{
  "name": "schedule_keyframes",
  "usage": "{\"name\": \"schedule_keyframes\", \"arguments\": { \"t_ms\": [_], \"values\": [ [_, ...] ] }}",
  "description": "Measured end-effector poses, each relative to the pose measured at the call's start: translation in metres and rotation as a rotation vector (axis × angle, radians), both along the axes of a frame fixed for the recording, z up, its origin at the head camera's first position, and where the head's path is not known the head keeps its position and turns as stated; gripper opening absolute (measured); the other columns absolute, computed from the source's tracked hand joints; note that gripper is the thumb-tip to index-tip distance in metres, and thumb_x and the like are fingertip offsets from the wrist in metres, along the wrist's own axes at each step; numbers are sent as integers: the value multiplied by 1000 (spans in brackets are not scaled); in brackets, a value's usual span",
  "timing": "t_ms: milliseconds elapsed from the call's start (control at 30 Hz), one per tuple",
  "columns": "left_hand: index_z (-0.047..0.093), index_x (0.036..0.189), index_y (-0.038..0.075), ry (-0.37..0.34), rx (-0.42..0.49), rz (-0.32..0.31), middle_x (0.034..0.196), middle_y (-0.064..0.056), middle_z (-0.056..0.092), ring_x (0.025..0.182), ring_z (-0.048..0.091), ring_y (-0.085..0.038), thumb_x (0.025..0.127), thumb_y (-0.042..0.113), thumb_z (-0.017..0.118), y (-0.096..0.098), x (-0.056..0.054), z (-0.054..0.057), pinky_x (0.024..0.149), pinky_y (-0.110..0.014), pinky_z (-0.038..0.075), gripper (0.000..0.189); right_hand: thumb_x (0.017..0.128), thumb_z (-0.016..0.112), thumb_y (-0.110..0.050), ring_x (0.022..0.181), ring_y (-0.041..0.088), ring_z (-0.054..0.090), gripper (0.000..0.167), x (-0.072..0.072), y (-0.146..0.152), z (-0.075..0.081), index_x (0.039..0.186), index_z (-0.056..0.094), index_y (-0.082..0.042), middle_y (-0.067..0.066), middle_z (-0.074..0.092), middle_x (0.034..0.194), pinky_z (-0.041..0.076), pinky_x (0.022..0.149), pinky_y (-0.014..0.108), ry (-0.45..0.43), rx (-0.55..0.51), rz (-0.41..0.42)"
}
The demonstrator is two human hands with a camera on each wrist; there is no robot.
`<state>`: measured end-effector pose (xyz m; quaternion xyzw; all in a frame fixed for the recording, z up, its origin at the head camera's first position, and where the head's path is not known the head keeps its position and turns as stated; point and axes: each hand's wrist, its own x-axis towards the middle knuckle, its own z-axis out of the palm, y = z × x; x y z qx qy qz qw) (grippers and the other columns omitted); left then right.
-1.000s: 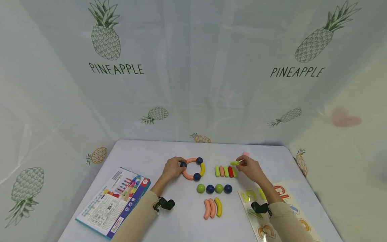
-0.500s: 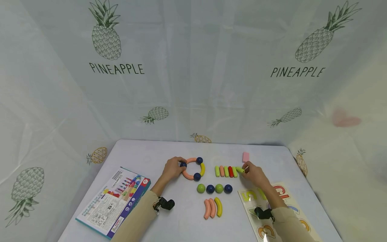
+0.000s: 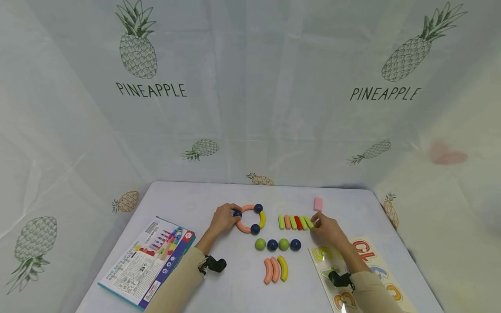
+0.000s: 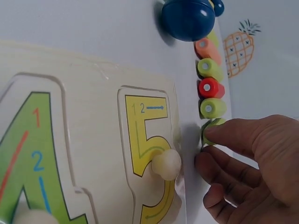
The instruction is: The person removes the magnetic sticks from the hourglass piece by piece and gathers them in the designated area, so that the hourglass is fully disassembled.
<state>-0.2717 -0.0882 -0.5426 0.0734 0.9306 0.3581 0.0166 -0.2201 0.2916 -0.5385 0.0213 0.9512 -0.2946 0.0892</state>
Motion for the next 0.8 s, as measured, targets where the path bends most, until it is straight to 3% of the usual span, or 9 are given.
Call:
{"name": "schedule_keyframes", "arguments": {
  "t_ms": [300,500,633,800],
  "values": [
    [77,110,15,-1,9,3,123,-8,70,125,58,-33,87,15,79,-2,1,-3,101,-51,46,24,92,68,-13,88,24,59,27,-1,-3,-4,118,60,-8,10,65,101,54,84,46,3,-5,-3],
    [76,109,13,24,24,10,116,-6,72,116,62,-31,86,17,80,-4,3,-4,97,-50,48,24,93,70,-18,82,21,59,27,-5,-10,3,116,62,-6,8,65,98,52,73,36,78,-20,-6],
    [76,108,12,19,3,8,105,-5,71,101,64,-27,85,22,81,-2,5,-3,86,-46,51,25,94,69,-18,78,20,58,22,-9,-29,16,112,65,-5,7,65,93,49,65,32,148,-90,42],
    [76,108,13,31,-61,-17,101,-6,66,92,61,-22,84,25,83,4,10,1,77,-41,51,28,96,68,-17,74,16,58,20,-15,-70,26,113,67,-7,3,64,89,47,62,30,132,-161,170]
  ]
}}
